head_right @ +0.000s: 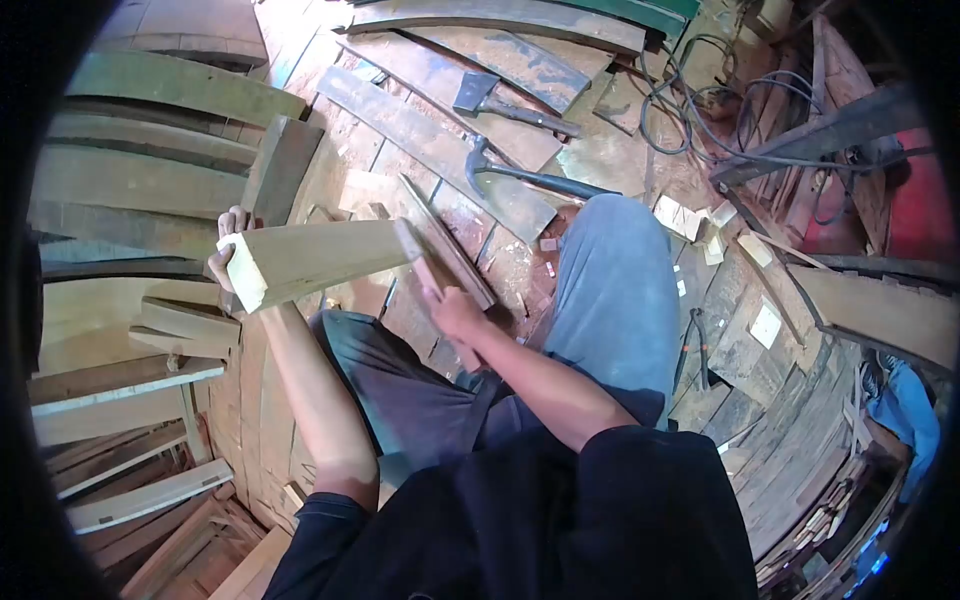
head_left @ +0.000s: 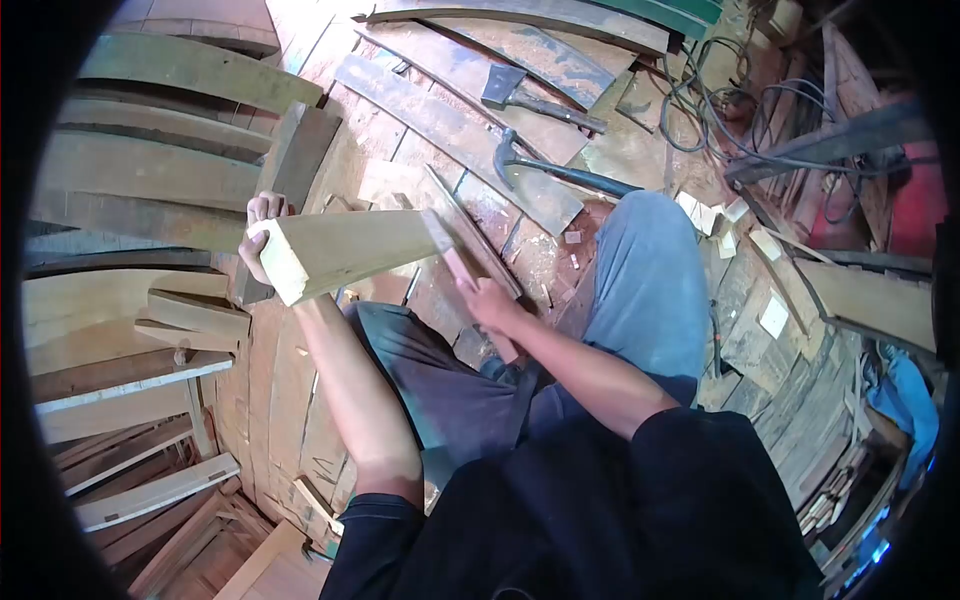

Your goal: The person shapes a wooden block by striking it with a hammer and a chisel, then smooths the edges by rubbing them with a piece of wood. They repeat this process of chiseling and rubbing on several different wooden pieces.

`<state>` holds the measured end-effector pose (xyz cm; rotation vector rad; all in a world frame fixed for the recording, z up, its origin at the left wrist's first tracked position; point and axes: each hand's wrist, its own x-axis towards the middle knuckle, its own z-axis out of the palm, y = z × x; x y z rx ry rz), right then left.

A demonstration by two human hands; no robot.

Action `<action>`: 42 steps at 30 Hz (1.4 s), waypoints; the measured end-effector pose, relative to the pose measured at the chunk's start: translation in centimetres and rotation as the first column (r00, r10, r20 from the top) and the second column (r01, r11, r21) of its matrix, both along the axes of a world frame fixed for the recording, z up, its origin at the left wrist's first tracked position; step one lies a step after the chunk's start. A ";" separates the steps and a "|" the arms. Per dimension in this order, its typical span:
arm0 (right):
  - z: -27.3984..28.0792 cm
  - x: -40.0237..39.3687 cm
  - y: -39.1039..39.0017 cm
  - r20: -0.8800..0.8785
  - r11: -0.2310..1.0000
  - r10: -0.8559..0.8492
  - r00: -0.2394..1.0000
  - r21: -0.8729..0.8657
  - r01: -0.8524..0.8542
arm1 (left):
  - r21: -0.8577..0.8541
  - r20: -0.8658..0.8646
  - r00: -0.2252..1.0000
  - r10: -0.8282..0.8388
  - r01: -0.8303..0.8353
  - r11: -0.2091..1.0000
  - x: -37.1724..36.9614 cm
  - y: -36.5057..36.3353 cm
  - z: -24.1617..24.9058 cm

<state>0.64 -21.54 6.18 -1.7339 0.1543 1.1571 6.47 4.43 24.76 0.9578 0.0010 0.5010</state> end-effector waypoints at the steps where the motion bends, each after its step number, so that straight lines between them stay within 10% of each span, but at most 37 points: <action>1: 0.8 0.1 0.3 0.167 0.999 0.006 0.986 0.049 -0.014 | -0.004 -0.010 1.000 -0.006 0.006 1.000 0.3 -0.5 0.2; 3: 2.2 -0.6 0.7 0.470 0.987 0.012 0.883 0.134 -0.084 | 0.033 -0.055 0.994 0.093 -0.091 0.995 0.3 -1.5 0.8; 7: -2.6 -0.5 0.3 0.201 0.996 0.075 0.977 -0.071 -0.062 | 0.036 -0.012 0.999 -0.036 0.036 0.999 -1.2 2.7 -1.0; 13: 2.4 0.3 0.8 0.486 0.988 0.033 0.873 0.115 -0.101 | 0.013 -0.061 0.991 0.122 -0.122 0.992 -0.3 -0.4 0.5; 15: -0.6 0.5 0.6 0.103 0.999 0.019 0.994 0.042 -0.023 | 0.020 -0.066 0.994 0.090 -0.089 0.996 -1.0 0.5 0.5; 17: -0.4 0.4 0.4 0.212 0.996 0.034 0.977 -0.087 -0.016 | -0.038 0.005 0.998 -0.059 0.059 0.998 -1.5 4.0 -1.3; 20: 1.7 -0.1 1.5 0.551 0.974 -0.022 0.834 0.201 -0.107 | 0.032 -0.016 0.994 -0.112 0.113 0.993 -2.1 4.7 -1.3; 24: -2.9 0.0 1.0 0.315 0.995 0.071 0.946 -0.090 -0.044 | 0.120 -0.055 0.989 0.134 -0.126 0.985 -3.6 2.6 -0.5; 42: 0.3 -0.1 1.4 0.278 0.990 0.130 0.952 -0.084 -0.111 | 0.035 -0.011 0.999 0.047 -0.047 0.998 -6.2 5.8 -2.2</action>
